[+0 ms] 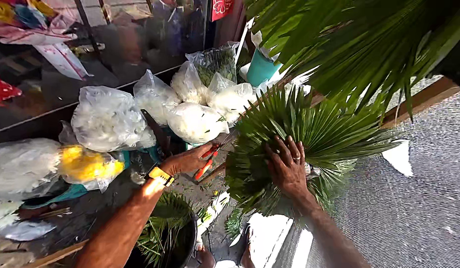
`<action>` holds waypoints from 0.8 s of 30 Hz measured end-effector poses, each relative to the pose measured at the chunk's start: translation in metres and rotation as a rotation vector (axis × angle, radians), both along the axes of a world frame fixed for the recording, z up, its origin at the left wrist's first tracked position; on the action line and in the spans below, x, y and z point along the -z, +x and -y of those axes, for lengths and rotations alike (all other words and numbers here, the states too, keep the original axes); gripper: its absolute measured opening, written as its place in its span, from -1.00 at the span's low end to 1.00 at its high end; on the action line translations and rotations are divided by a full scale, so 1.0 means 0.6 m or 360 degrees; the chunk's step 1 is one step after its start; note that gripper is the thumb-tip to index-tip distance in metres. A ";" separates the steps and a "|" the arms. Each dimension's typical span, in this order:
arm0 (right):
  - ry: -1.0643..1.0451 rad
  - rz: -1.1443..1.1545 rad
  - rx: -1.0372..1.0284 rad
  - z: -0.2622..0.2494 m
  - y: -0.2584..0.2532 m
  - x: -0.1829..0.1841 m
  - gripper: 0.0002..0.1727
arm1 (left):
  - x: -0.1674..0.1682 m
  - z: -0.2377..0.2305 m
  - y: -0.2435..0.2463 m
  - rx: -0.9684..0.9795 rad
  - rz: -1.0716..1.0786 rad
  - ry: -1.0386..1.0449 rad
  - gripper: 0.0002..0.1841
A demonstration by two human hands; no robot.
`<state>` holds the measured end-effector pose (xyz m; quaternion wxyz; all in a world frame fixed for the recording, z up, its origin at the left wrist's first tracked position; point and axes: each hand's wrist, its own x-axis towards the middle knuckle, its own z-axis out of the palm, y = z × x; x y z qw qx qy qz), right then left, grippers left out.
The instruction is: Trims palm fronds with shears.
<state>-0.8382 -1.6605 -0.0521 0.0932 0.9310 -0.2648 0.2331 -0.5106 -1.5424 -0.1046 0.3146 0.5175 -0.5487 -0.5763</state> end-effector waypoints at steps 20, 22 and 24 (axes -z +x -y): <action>-0.0004 0.0019 -0.0051 0.002 -0.006 0.004 -0.57 | -0.125 0.138 -0.019 0.0034 0.0501 -0.0285 -0.31; 0.0010 0.0021 -0.0055 0.002 -0.006 0.003 -0.57 | -0.122 0.131 -0.007 0.0019 0.0568 -0.0330 -0.44; 0.0013 0.0039 -0.0058 0.001 -0.006 0.003 -0.57 | -0.119 0.113 -0.005 0.0026 0.0573 -0.0232 -0.44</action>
